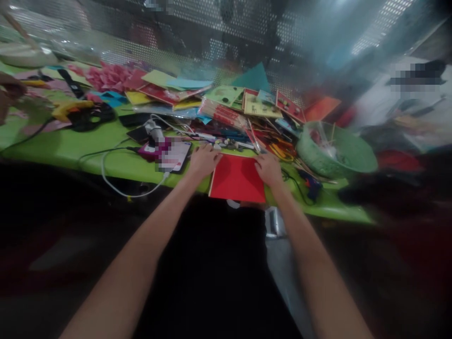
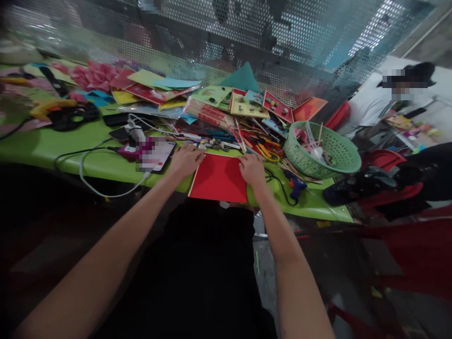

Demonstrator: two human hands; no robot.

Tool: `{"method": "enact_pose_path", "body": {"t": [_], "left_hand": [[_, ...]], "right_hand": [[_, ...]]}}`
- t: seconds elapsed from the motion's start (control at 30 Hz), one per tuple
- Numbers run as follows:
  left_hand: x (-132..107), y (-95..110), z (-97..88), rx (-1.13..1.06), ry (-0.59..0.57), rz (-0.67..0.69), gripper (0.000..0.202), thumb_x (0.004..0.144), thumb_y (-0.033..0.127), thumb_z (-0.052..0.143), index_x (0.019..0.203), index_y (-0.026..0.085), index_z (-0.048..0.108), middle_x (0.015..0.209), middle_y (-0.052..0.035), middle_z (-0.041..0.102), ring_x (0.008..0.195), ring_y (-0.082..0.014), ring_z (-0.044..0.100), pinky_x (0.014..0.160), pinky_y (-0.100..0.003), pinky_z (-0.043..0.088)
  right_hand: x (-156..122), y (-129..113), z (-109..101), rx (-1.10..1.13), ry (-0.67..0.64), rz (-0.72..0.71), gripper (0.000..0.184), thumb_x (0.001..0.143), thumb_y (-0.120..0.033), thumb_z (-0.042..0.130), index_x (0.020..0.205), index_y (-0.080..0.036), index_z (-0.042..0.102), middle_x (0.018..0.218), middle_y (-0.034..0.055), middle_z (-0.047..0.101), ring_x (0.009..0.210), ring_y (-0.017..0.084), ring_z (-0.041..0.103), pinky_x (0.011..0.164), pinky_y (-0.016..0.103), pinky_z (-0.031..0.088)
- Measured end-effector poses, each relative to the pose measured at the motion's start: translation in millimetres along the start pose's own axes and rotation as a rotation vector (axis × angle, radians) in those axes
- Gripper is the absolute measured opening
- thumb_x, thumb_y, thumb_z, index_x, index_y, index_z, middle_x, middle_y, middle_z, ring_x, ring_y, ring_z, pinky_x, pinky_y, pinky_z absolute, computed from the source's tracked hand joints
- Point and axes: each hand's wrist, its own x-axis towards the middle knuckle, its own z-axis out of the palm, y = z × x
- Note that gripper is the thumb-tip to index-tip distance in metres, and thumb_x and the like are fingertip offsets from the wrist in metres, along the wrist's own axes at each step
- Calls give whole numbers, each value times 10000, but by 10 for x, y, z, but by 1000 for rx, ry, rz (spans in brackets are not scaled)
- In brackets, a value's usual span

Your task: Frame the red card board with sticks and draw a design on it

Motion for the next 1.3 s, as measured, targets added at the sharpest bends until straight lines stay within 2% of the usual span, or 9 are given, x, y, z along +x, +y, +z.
{"method": "enact_pose_path", "body": {"t": [0.37,0.7,0.93,1.17,1.3], "left_hand": [[28,-6,-4,5,-39,-2,373,1039,388,467,1225,303,778,1285,-126,685,1300,-358,550,1099,-553,387],[12,23,-24,60,-38,24,414,1057,418,423,1297,296,738,1272,-122,697,1270,-332,573,1087,-506,403],[18,19,-21,84,-75,14,436,1058,437,421,1338,281,717,1350,-119,665,1321,-331,545,1115,-508,390],[12,35,-48,97,-80,3,447,1070,425,394,1366,274,694,1349,-118,674,1317,-325,555,1106,-498,404],[23,35,-40,102,-75,1,443,1067,425,401,1343,264,708,1367,-121,665,1328,-330,550,1115,-494,396]], "right_hand": [[14,41,19,-19,-8,-2,351,999,-236,523,1248,-188,766,1240,136,744,1196,328,606,1074,500,427],[-9,6,-31,-13,17,37,347,1019,-244,504,1232,-194,774,1251,136,749,1216,316,609,1092,488,417],[4,38,14,14,-5,39,354,1002,-230,526,1251,-160,767,1255,143,746,1216,327,608,1100,492,417],[-12,124,27,110,136,124,370,1001,-203,486,1222,-172,780,1245,131,760,1199,305,626,1090,468,451],[36,86,-84,133,173,155,393,986,-163,483,1257,-180,767,1251,124,756,1198,296,632,1096,456,460]]}}
